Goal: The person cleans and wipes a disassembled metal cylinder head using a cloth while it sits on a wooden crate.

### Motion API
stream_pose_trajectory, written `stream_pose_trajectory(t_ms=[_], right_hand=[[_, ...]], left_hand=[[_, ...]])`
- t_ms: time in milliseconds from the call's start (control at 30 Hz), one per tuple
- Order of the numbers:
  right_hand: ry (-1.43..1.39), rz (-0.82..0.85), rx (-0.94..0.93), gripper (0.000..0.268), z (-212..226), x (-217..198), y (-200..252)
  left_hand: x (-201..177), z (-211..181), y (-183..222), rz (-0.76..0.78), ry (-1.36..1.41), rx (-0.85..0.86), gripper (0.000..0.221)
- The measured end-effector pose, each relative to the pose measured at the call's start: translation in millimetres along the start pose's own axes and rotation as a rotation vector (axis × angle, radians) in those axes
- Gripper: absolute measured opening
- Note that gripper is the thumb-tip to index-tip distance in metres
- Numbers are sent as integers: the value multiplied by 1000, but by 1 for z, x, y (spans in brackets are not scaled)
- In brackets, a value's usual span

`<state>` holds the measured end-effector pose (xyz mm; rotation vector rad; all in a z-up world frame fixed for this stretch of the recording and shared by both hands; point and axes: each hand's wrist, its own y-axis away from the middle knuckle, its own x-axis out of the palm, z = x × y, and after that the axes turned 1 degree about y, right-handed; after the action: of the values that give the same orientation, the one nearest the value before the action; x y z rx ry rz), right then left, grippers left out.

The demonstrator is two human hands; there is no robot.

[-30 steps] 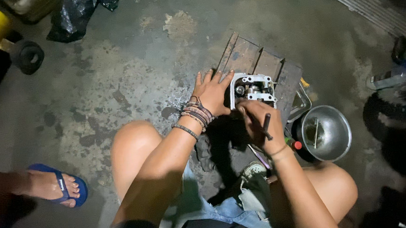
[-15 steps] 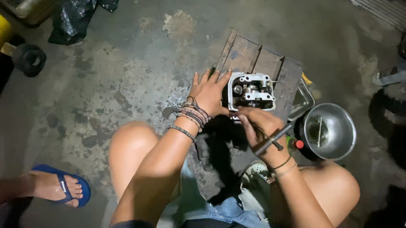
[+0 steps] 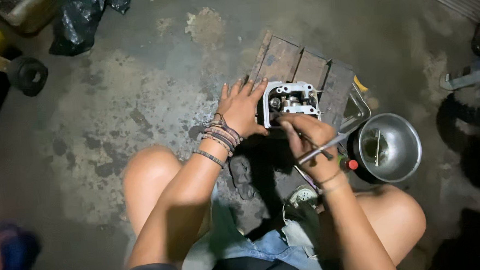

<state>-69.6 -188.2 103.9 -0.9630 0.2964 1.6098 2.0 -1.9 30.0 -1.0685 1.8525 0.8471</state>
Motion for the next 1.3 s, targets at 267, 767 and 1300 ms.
stream_pose_trajectory(t_ms=[267, 767, 1300], right_hand=[[-8, 66, 103, 15, 7, 2, -1], [560, 264, -16, 7, 2, 20, -7], [418, 525, 27, 12, -8, 2, -63]], left_hand=[[-1, 0, 1, -2, 26, 12, 126], [7, 2, -8, -17, -11, -13, 119], [2, 7, -8, 19, -48, -65, 118]])
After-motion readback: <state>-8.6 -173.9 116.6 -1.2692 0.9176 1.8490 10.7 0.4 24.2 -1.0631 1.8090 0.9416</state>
